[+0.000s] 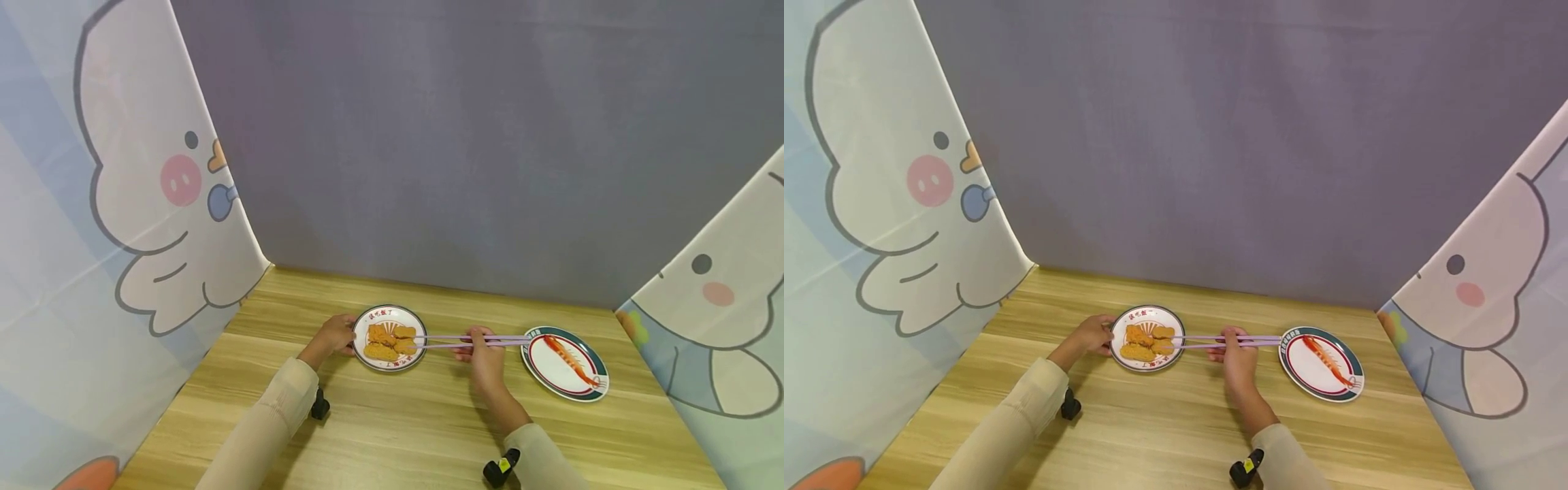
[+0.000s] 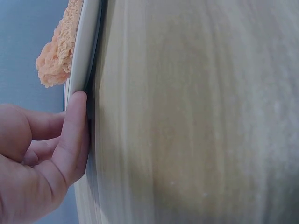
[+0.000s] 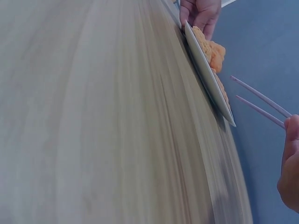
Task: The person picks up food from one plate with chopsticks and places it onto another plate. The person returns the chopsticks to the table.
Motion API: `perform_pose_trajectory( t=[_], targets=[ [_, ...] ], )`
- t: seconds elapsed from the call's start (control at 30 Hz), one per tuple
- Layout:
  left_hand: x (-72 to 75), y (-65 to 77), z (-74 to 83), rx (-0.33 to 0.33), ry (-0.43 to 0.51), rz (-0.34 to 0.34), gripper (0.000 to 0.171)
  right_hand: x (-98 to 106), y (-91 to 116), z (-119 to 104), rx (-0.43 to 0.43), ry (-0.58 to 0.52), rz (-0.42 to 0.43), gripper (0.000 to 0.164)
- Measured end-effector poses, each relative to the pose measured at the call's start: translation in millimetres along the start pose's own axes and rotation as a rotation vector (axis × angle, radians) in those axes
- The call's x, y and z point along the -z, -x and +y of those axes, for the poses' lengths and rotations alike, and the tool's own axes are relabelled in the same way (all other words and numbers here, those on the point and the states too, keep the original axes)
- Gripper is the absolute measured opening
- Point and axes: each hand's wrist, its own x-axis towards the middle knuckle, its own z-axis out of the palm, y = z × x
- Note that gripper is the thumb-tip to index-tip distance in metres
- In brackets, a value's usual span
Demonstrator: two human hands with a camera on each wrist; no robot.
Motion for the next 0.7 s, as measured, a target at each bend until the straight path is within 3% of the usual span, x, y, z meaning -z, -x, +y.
perform_pose_trajectory(
  t=[0.33, 0.7],
  targets=[
    [0.1, -0.2, -0.5, -0.008, -0.001, -0.003, 0.054, 19.7, -1.2, -9.7, 0.018, 0.026, 0.001, 0.022],
    [0.5, -0.7, -0.1, -0.017, -0.018, -0.009, 0.053, 39.5, -4.1, -21.8, -0.025, 0.002, 0.044, 0.022]
  ],
)
